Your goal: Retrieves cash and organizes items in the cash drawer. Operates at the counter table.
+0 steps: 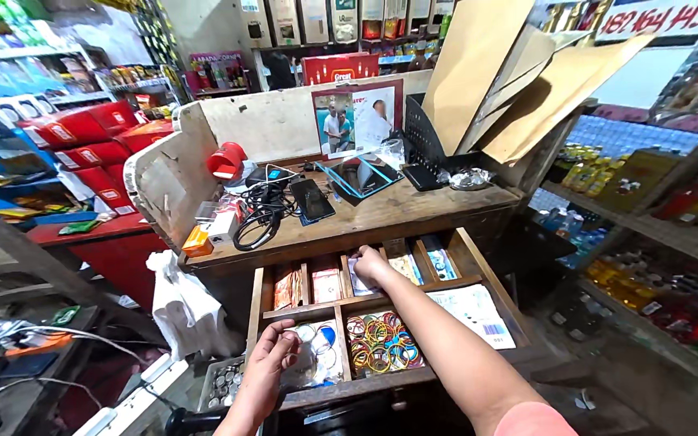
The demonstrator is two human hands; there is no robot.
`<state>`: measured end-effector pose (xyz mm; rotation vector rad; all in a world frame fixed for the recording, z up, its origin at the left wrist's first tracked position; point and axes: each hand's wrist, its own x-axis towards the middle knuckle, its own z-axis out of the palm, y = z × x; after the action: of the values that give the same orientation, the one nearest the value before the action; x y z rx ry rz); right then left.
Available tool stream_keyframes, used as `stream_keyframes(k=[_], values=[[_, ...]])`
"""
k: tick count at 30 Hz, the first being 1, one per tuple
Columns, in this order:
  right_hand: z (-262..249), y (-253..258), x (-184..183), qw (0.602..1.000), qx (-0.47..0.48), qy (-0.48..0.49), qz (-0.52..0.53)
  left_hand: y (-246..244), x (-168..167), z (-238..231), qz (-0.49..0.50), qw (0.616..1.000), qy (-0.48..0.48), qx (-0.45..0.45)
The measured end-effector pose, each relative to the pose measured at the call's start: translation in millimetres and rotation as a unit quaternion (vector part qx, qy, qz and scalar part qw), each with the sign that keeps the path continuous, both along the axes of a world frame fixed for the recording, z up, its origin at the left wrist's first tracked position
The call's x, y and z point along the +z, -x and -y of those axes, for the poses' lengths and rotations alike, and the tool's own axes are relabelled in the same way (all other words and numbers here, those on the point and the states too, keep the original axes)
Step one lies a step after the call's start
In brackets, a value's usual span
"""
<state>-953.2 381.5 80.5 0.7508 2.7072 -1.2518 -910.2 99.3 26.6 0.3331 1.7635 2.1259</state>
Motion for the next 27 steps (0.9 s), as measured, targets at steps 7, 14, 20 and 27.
stream_keyframes(k=[7, 14, 20, 27], values=[[13, -17, 28, 0.975, 0.091, -0.201, 0.033, 5, 26, -27, -0.02, 0.997, -0.005, 0.075], [7, -53, 65, 0.981, 0.147, 0.005, -0.127, 51, 45, -84, 0.032, 0.998, -0.027, -0.052], [72, -57, 39, 0.943, 0.252, 0.038, -0.213, 55, 48, -75, 0.132, 0.972, -0.169, -0.101], [89, -37, 9, 0.912, 0.114, 0.379, -0.105, 77, 47, -72, 0.075, 0.941, -0.327, 0.043]])
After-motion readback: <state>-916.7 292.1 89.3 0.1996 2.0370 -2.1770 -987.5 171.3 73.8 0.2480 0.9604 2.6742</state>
